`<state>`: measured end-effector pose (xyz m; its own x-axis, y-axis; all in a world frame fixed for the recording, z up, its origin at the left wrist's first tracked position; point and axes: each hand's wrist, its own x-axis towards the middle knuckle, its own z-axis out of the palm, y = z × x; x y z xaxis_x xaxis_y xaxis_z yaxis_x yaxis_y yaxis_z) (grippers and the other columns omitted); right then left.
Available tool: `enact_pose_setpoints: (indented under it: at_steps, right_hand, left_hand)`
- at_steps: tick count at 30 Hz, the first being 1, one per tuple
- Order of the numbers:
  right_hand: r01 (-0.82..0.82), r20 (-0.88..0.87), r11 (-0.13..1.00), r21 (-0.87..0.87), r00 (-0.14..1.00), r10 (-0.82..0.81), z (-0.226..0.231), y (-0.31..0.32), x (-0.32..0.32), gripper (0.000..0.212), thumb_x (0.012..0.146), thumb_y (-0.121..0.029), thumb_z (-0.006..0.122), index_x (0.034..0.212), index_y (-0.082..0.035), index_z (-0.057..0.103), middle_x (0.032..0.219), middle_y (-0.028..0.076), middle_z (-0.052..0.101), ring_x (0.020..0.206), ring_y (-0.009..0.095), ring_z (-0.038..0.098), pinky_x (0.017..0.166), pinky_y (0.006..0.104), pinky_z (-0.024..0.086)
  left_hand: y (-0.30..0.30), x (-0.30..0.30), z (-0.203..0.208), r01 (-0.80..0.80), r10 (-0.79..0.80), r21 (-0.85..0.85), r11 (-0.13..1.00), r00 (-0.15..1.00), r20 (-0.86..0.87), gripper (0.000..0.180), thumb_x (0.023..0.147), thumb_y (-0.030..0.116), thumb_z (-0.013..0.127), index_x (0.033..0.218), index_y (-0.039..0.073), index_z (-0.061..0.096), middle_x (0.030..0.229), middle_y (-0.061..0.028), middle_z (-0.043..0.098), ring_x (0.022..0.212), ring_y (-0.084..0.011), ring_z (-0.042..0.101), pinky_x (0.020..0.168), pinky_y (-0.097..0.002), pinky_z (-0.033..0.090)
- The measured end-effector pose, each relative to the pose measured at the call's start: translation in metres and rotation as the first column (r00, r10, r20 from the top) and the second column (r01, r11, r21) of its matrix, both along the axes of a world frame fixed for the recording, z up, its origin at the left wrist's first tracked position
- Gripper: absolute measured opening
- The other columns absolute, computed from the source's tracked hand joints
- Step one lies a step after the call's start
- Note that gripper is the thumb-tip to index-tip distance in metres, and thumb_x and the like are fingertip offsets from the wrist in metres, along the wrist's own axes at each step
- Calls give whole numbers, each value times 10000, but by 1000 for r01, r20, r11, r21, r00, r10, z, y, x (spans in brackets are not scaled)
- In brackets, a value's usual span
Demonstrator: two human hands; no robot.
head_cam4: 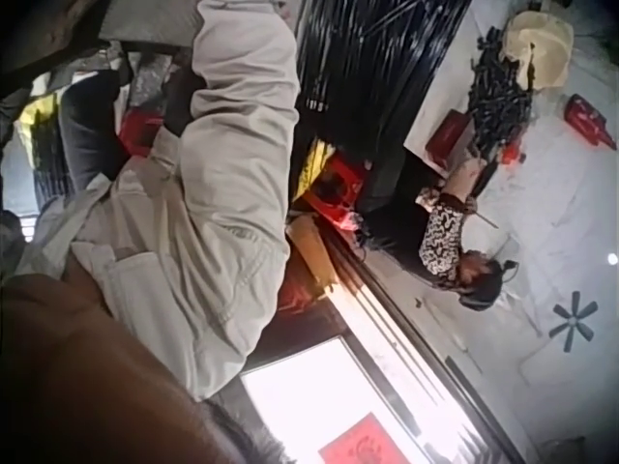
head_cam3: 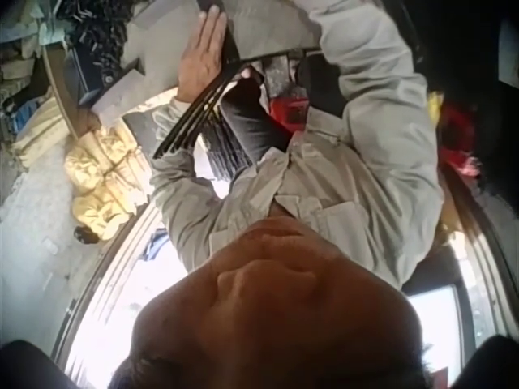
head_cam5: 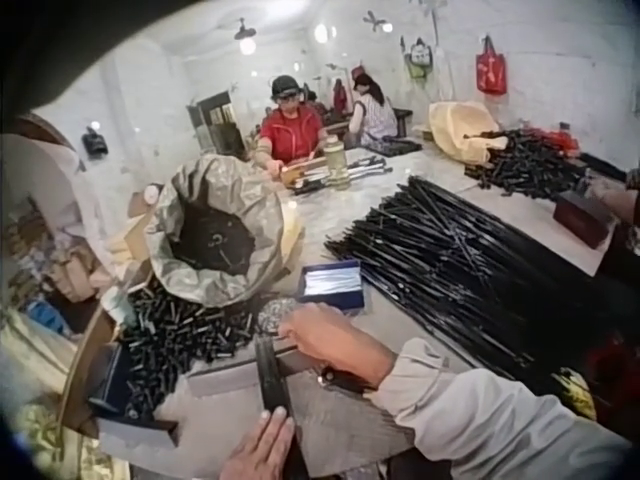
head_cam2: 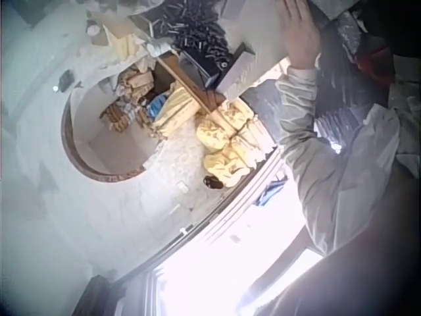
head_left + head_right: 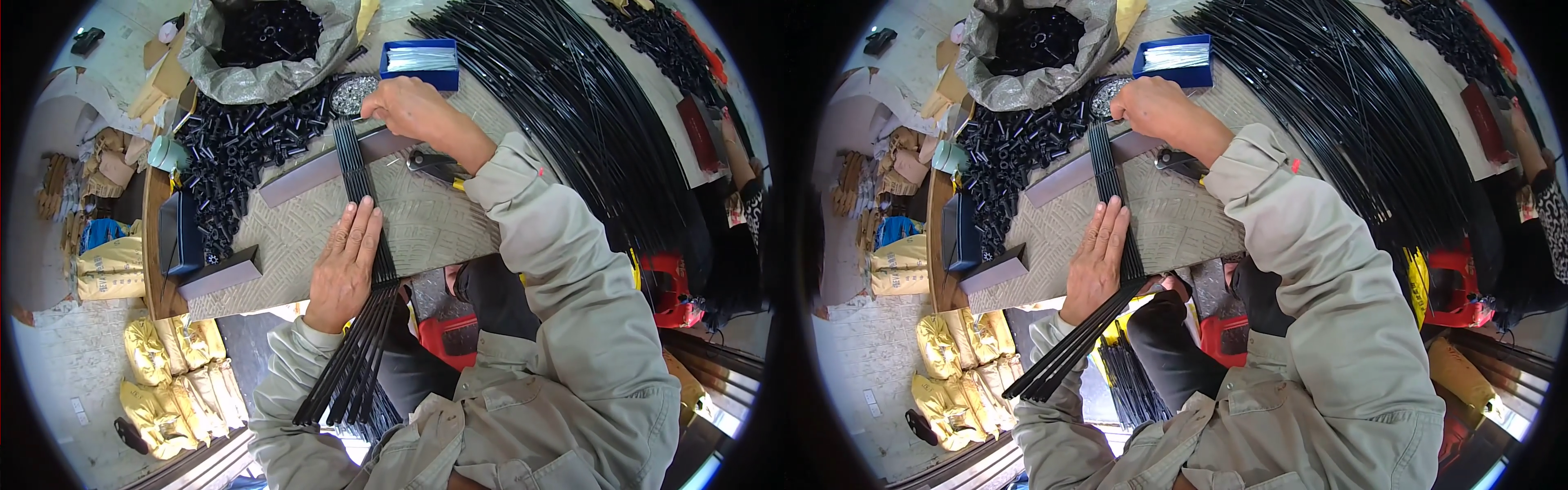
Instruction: The recorder bundles wires together and attaches them to a plastic base using pliers and a hammer for manual assembly.
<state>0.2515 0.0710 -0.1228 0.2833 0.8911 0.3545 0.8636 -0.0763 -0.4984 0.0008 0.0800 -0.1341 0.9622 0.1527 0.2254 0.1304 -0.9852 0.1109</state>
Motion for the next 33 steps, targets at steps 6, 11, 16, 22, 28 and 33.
enact_pose_setpoints:
  at_steps: [6, 11, 16, 22, 28, 33]
  right_hand:
    - [-5, 84, 1000, 26, 996, 3, -2, 2, -2, 105, 777, -114, 587, 850, -108, 662, 819, 105, 646, 746, 296, 618, 633, 398, 480]
    - [-70, 178, 996, 48, 982, 61, -2, 7, 1, 91, 787, -126, 582, 844, -114, 652, 909, 77, 633, 796, 287, 610, 634, 385, 472]
    - [-118, 133, 990, 79, 985, 107, -7, 15, 0, 98, 784, -120, 580, 860, -113, 642, 896, 58, 607, 801, 278, 600, 631, 388, 462]
    - [-106, 222, 970, 221, 974, 55, -14, 8, 8, 95, 772, -119, 571, 845, -110, 630, 847, 49, 599, 768, 277, 590, 623, 395, 445]
    - [10, 352, 998, -63, 936, 12, 1, -4, 13, 79, 757, -137, 564, 810, -107, 614, 818, 36, 601, 730, 268, 580, 608, 388, 432]
    - [-62, 261, 997, 51, 964, 46, 1, -7, 10, 51, 745, -119, 580, 788, -103, 602, 753, 39, 590, 708, 264, 577, 607, 376, 431]
  left_hand:
    - [1, 0, 0, 5, -5, 12, 1000, 1000, -2, 511, 789, 17, 432, 1298, 1, 384, 1357, -151, 371, 1253, -318, 362, 1008, -382, 338]
    - [0, 1, 1, 21, -21, 28, 999, 1000, -11, 521, 787, 19, 430, 1305, -1, 376, 1351, -152, 378, 1254, -319, 358, 1009, -392, 334]
    - [2, -1, 5, 28, -27, 15, 1000, 999, -22, 540, 813, 162, 495, 1312, 0, 366, 1351, -152, 377, 1254, -323, 356, 1009, -401, 330]
    - [-2, -1, 5, 20, -19, -28, 999, 1000, 20, 765, 740, 456, 571, 1317, 3, 356, 1358, -156, 363, 1252, -331, 352, 1009, -403, 326]
    - [0, -5, 5, 28, -27, -45, 999, 999, 30, 782, 737, 476, 565, 1323, 7, 346, 1369, -154, 347, 1256, -329, 344, 1015, -401, 318]
    - [2, -6, 2, 35, -34, -36, 999, 999, 36, 778, 726, 502, 567, 1334, 65, 354, 1380, -154, 326, 1263, -334, 329, 1020, -398, 316]
